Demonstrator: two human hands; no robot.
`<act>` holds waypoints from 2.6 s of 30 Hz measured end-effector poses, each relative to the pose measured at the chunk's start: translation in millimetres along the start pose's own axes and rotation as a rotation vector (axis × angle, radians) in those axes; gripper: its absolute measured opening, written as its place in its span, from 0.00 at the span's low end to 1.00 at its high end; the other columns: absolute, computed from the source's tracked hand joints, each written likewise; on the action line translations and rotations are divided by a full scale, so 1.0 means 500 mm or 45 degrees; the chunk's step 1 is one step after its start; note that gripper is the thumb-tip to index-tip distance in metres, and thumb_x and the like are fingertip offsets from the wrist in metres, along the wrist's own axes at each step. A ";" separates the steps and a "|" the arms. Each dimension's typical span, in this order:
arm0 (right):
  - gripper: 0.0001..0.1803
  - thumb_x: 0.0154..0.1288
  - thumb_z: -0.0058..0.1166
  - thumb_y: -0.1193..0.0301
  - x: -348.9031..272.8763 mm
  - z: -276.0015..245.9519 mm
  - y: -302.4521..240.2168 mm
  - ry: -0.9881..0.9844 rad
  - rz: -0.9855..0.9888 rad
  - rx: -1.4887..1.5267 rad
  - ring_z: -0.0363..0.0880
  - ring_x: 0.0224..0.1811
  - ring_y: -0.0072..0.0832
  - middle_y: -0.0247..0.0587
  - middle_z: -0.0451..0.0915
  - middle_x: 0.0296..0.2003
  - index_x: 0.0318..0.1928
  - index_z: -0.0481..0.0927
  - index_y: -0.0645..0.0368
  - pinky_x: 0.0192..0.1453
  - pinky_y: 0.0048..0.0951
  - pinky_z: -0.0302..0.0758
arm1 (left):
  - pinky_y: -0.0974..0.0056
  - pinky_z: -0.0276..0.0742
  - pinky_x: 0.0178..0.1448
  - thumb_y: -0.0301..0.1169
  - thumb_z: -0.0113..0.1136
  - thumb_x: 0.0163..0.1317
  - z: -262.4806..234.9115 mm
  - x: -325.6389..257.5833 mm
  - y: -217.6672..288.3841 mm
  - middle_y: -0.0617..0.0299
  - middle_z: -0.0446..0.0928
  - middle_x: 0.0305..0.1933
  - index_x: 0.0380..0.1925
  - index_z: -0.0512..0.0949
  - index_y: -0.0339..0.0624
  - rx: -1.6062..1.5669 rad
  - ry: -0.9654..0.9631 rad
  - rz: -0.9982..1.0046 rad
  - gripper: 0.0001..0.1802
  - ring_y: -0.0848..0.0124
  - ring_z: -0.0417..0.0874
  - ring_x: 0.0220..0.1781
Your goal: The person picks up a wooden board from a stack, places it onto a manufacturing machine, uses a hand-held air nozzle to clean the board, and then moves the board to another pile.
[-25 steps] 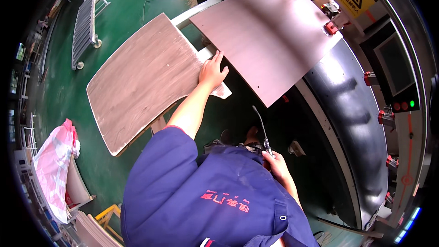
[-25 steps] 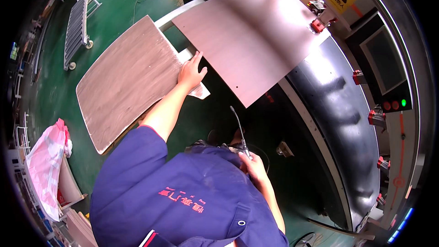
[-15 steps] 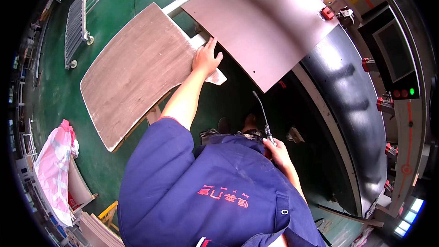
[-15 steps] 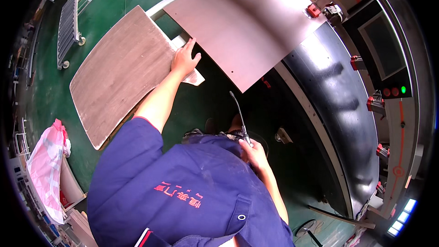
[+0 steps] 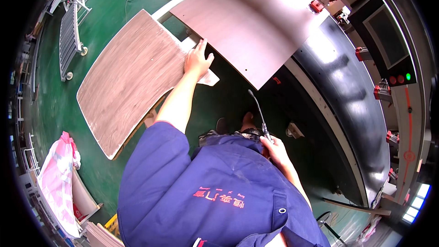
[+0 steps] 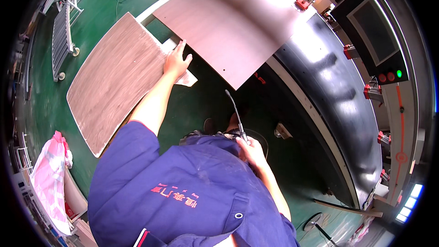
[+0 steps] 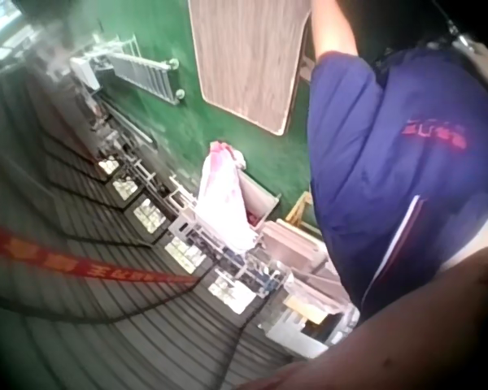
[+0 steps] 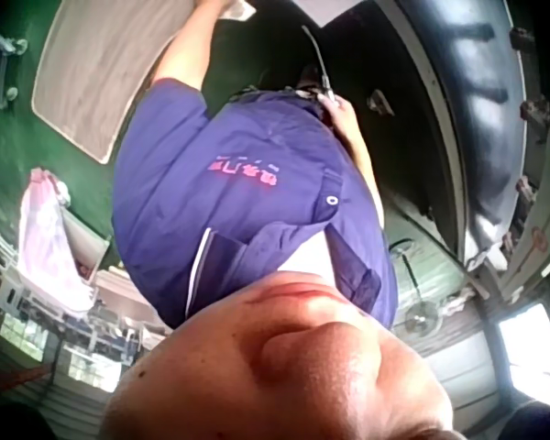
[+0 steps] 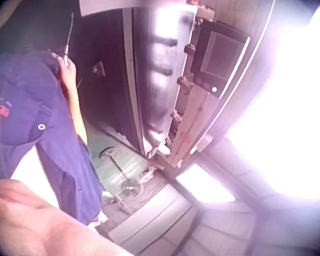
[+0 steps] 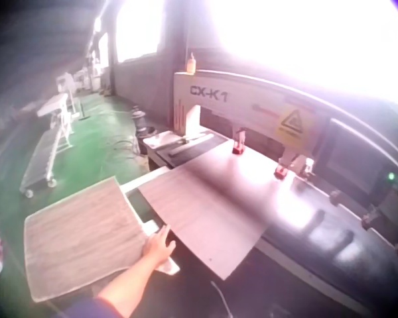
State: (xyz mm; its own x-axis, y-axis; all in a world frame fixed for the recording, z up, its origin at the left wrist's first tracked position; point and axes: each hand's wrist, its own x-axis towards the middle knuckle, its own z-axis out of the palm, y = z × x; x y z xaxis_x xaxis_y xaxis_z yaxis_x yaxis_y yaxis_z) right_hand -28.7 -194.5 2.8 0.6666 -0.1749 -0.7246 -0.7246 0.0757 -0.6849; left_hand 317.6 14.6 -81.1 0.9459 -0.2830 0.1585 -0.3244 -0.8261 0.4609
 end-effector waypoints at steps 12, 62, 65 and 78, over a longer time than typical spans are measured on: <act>0.16 0.66 0.53 0.58 -0.011 -0.030 0.032 0.231 0.024 0.199 0.69 0.14 0.21 0.33 0.71 0.15 0.29 0.72 0.58 0.18 0.24 0.68 | 0.54 0.65 0.65 0.43 0.56 0.57 0.001 -0.001 0.006 0.55 0.64 0.68 0.66 0.61 0.49 -0.005 0.002 0.023 0.35 0.51 0.70 0.61; 0.20 0.66 0.51 0.53 -0.012 -0.103 -0.023 0.670 -0.041 0.391 0.68 0.10 0.21 0.33 0.70 0.14 0.26 0.70 0.56 0.13 0.23 0.66 | 0.51 0.65 0.62 0.42 0.57 0.58 -0.018 -0.007 0.022 0.53 0.74 0.56 0.68 0.57 0.54 0.023 -0.119 -0.067 0.38 0.53 0.72 0.56; 0.21 0.65 0.52 0.51 -0.017 -0.148 -0.018 0.815 -0.043 0.495 0.69 0.09 0.22 0.32 0.69 0.11 0.25 0.68 0.54 0.11 0.23 0.66 | 0.52 0.65 0.62 0.42 0.57 0.58 -0.023 -0.006 0.026 0.53 0.74 0.55 0.68 0.57 0.53 0.014 -0.143 -0.079 0.38 0.53 0.71 0.56; 0.21 0.64 0.54 0.53 -0.013 -0.118 -0.020 0.511 -0.176 0.540 0.73 0.12 0.23 0.37 0.73 0.15 0.27 0.71 0.58 0.16 0.24 0.73 | 0.52 0.66 0.61 0.41 0.58 0.57 -0.023 -0.006 0.029 0.54 0.76 0.53 0.68 0.57 0.54 0.032 -0.135 -0.077 0.39 0.55 0.73 0.55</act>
State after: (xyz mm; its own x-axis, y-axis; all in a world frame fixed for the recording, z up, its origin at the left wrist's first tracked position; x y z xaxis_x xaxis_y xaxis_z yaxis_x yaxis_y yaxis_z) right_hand -36.2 -252.0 18.6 0.5719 -0.5618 -0.5978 -0.4481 0.3965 -0.8013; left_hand 309.9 9.2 -65.1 0.9590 -0.2808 0.0373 -0.2676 -0.8548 0.4446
